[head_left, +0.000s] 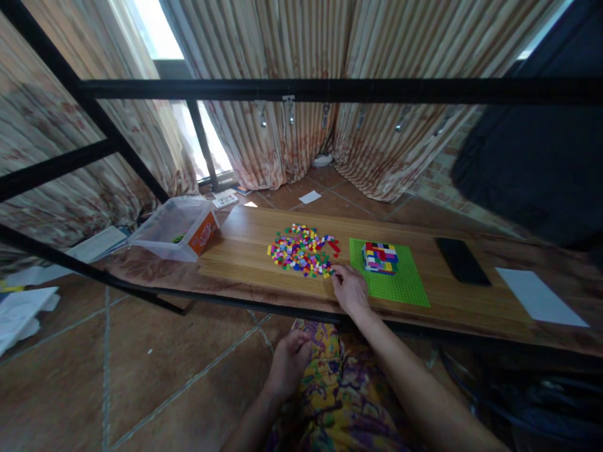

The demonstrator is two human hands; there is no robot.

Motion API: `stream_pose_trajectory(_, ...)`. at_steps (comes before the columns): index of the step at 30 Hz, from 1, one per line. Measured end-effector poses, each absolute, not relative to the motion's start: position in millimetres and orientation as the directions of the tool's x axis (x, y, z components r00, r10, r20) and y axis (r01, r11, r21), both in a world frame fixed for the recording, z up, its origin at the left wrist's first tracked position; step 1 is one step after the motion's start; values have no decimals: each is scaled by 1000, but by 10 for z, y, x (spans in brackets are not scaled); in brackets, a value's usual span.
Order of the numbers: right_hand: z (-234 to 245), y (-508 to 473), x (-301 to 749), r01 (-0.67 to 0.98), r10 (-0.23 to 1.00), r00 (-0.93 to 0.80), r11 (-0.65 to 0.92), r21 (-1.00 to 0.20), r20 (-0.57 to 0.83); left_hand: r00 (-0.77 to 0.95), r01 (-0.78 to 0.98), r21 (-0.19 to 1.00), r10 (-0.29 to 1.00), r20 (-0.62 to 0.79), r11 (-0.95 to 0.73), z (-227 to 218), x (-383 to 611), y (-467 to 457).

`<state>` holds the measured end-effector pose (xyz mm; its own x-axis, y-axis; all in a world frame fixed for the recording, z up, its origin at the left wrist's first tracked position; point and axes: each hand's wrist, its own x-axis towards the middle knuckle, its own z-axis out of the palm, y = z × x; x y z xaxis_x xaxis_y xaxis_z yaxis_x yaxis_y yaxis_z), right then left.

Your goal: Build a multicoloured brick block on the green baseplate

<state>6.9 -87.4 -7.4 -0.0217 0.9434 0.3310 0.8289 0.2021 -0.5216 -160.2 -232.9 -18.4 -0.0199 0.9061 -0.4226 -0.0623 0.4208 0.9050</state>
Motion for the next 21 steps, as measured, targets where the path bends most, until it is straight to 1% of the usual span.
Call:
stream_pose_trajectory(3,-58,-896,68,816,932,-11,217,-536,362,-27,-55,919,919,-393,391,-180,-1627,-2356)
stream_pose_trajectory(7,-43,-954,-1,814,921,-68,273,-512,383,-81,-20,935,932,-354,354,-203,-1541,-2440)
stream_pose_trajectory(10,-46,-964,-83,849,930,-66,243,-469,362,-141,19,943,935,-326,331,-212,-1436,-2513)
stream_pose_trajectory(12,-40,-949,-123,870,940,-53,209,-447,336,-152,35,945,937,-316,325,-209,-1387,-2540)
stream_pose_trajectory(15,-16,-918,-143,882,949,-54,192,-431,312,-131,52,939,934,-332,341,-193,-1356,-2526)
stream_pose_trajectory(21,6,-914,-128,897,946,-80,206,-391,314,-92,125,915,923,-375,384,-131,-1272,-2394)
